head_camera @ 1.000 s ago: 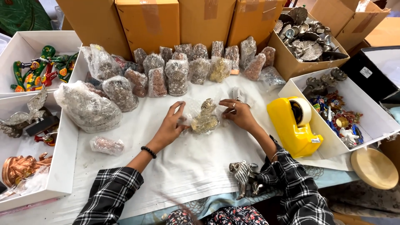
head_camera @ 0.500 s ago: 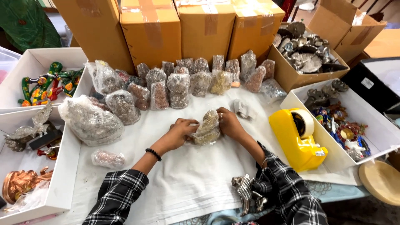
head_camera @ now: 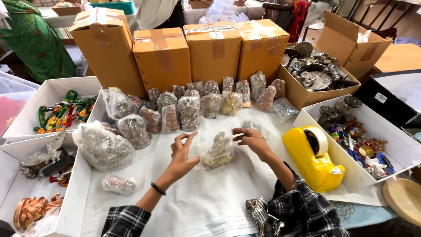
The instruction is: Cleaning decorative statues and wrapping them in tissue paper and bubble wrap for shipping.
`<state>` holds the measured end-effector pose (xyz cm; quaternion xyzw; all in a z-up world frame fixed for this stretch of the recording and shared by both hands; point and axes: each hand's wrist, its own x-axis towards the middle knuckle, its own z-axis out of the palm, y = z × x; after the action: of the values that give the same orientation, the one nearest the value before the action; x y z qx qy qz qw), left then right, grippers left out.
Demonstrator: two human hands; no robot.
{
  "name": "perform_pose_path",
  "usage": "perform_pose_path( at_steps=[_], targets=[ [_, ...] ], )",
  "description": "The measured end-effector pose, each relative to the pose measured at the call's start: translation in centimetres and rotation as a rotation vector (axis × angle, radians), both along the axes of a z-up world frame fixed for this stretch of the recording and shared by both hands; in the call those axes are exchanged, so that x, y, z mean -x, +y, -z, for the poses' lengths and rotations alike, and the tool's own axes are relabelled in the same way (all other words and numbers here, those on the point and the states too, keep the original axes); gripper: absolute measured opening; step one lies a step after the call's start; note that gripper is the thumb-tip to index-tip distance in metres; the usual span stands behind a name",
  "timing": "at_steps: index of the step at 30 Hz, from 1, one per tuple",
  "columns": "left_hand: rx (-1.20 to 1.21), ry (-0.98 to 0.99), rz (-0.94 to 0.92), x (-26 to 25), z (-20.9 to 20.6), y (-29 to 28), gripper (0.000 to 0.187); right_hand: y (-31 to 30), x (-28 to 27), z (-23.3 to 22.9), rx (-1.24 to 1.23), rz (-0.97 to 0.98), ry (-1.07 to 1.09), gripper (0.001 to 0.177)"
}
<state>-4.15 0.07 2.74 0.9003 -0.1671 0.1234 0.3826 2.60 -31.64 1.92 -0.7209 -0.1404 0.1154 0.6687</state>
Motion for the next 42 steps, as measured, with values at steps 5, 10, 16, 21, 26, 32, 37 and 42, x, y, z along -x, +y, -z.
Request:
perform_pose_path(
  at_steps=[5,10,16,21,26,32,37,42],
  targets=[
    [-0.13,-0.507,-0.133,3.6,2.0,-1.4,0.058,0.9,3.3,-2.2,0.037,0.087,-0.084,0.041],
    [-0.535,-0.787,-0.13,3.1,2.5,-1.7,0.047,2.1,3.1,-0.8,0.152,0.087,-0.165,0.051],
    [-0.424,-0.668,-0.328,2.4,0.2,-1.8,0.061,1.6,2.7,-1.1,0.213,0.061,-0.247,0.069],
    [0.185,0.214,-0.048,-1.2,3.3,-0.1,0.111,0.8,2.8,-3.2,0.426,-0.066,-0.11,0.107],
    [0.179,0.351,0.04,-1.9,1.9,1.2,0.042,-0.3,0.7,-0.2,0.395,-0.039,-0.162,0.073],
    [0.349,0.126,0.137,-3.7,2.1,0.2,0.02,0.1,-2.5,2.7,0.435,0.056,-0.366,0.034],
    [0.314,0.125,0.186,-6.5,3.8,-1.5,0.025,2.0,-4.5,4.0,0.413,0.051,-0.494,0.021],
    [0.294,0.078,0.207,-7.0,4.0,-3.3,0.024,3.2,-4.5,5.1,0.34,0.08,-0.421,0.021]
  ],
)
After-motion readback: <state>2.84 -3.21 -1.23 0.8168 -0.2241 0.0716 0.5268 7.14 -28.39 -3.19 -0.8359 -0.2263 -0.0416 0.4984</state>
